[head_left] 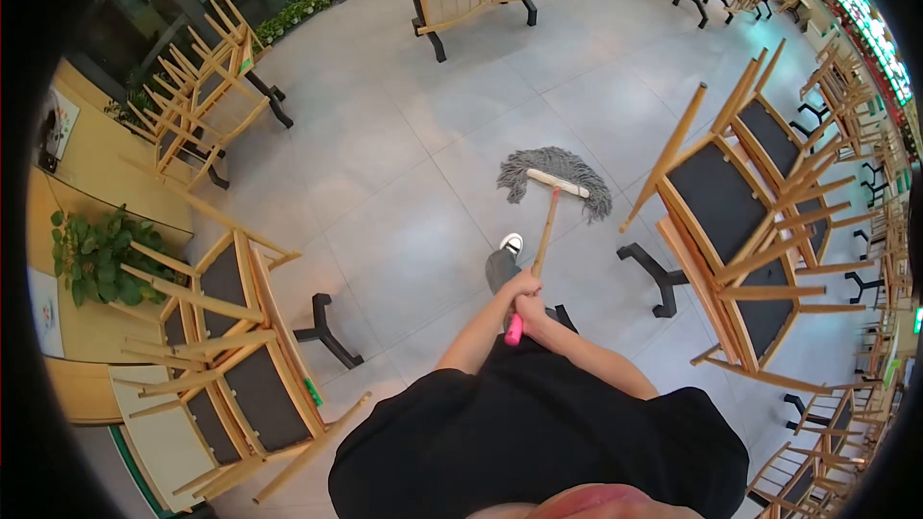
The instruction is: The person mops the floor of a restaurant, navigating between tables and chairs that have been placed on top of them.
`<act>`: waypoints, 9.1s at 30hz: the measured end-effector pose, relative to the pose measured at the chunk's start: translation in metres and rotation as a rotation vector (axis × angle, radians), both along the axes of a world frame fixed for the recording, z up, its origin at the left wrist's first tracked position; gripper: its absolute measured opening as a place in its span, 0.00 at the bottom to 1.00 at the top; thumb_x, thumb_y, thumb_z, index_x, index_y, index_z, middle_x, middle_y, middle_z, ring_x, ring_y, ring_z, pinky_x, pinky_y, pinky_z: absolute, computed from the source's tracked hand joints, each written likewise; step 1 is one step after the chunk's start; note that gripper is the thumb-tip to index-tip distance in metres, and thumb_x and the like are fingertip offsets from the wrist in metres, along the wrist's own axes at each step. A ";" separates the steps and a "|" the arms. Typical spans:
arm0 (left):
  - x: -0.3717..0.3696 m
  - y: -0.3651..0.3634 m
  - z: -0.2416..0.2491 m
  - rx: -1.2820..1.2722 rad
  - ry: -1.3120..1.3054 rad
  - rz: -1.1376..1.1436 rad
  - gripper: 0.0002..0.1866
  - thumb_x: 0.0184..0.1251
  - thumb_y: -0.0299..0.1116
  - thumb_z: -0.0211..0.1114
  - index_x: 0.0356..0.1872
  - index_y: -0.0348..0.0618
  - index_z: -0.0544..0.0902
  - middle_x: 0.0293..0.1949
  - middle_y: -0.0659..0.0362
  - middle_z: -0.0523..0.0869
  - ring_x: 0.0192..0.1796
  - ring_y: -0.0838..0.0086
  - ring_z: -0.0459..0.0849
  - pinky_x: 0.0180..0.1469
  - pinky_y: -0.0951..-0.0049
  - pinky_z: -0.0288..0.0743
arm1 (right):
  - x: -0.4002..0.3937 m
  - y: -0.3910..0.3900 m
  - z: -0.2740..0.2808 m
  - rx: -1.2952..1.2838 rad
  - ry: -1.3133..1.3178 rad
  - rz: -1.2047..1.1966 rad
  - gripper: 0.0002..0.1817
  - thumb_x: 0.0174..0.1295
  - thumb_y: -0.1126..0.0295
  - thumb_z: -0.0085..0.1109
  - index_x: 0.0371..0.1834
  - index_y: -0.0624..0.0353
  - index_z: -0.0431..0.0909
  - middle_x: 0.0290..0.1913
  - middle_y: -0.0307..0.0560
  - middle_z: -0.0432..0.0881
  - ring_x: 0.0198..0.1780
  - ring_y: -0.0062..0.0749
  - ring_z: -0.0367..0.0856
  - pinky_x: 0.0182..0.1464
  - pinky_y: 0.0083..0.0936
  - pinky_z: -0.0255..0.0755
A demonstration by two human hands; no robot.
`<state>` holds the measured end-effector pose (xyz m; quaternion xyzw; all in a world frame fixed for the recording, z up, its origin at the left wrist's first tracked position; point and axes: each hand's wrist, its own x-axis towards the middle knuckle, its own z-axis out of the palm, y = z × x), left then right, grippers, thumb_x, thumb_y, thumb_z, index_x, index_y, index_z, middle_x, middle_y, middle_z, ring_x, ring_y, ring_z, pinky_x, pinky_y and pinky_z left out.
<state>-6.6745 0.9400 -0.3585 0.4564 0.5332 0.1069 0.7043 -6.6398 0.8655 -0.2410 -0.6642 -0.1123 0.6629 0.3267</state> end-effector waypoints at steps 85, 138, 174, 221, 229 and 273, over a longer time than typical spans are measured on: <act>0.899 1.288 0.013 0.351 0.288 -1.635 0.30 0.49 0.30 0.57 0.53 0.22 0.63 0.39 0.35 0.80 0.42 0.52 0.82 0.43 0.61 0.76 | 0.797 1.304 -0.001 -0.130 0.090 -1.270 0.06 0.54 0.69 0.51 0.31 0.61 0.69 0.16 0.40 0.66 0.16 0.27 0.67 0.16 0.24 0.62; 2.096 1.012 0.055 -0.186 0.217 -1.881 0.08 0.54 0.23 0.54 0.35 0.34 0.67 0.15 0.56 0.70 0.13 0.73 0.69 0.12 0.73 0.62 | 1.953 1.119 0.075 0.326 0.505 -2.320 0.08 0.56 0.66 0.53 0.30 0.57 0.65 0.15 0.40 0.67 0.13 0.27 0.65 0.17 0.24 0.61; 2.696 0.334 0.162 -0.252 0.418 -2.079 0.04 0.57 0.23 0.53 0.25 0.36 0.69 0.13 0.58 0.71 0.13 0.72 0.69 0.14 0.71 0.63 | 2.536 0.479 0.210 0.502 0.368 -2.841 0.18 0.58 0.63 0.60 0.42 0.59 0.61 0.27 0.43 0.68 0.17 0.21 0.64 0.15 0.17 0.56; 3.345 -0.667 0.214 -0.114 0.433 -2.225 0.06 0.58 0.23 0.54 0.30 0.40 0.64 0.16 0.62 0.68 0.15 0.78 0.67 0.15 0.78 0.63 | 3.181 -0.525 0.265 0.425 0.261 -2.695 0.16 0.67 0.64 0.43 0.58 0.45 0.63 0.24 0.37 0.64 0.16 0.20 0.61 0.15 0.17 0.56; 3.368 -0.769 0.242 -0.058 0.435 -2.141 0.08 0.59 0.25 0.53 0.22 0.41 0.66 0.14 0.62 0.68 0.14 0.77 0.67 0.17 0.76 0.64 | 3.212 -0.642 0.286 0.353 0.369 -2.631 0.23 0.66 0.65 0.44 0.64 0.41 0.58 0.24 0.38 0.65 0.14 0.21 0.60 0.13 0.18 0.53; 3.929 -1.591 0.228 -0.090 0.297 -1.973 0.02 0.54 0.22 0.53 0.25 0.36 0.69 0.15 0.58 0.70 0.15 0.72 0.71 0.17 0.71 0.66 | 3.761 -1.477 0.280 0.283 0.295 -2.531 0.15 0.64 0.64 0.46 0.53 0.50 0.69 0.22 0.40 0.67 0.13 0.24 0.65 0.12 0.20 0.58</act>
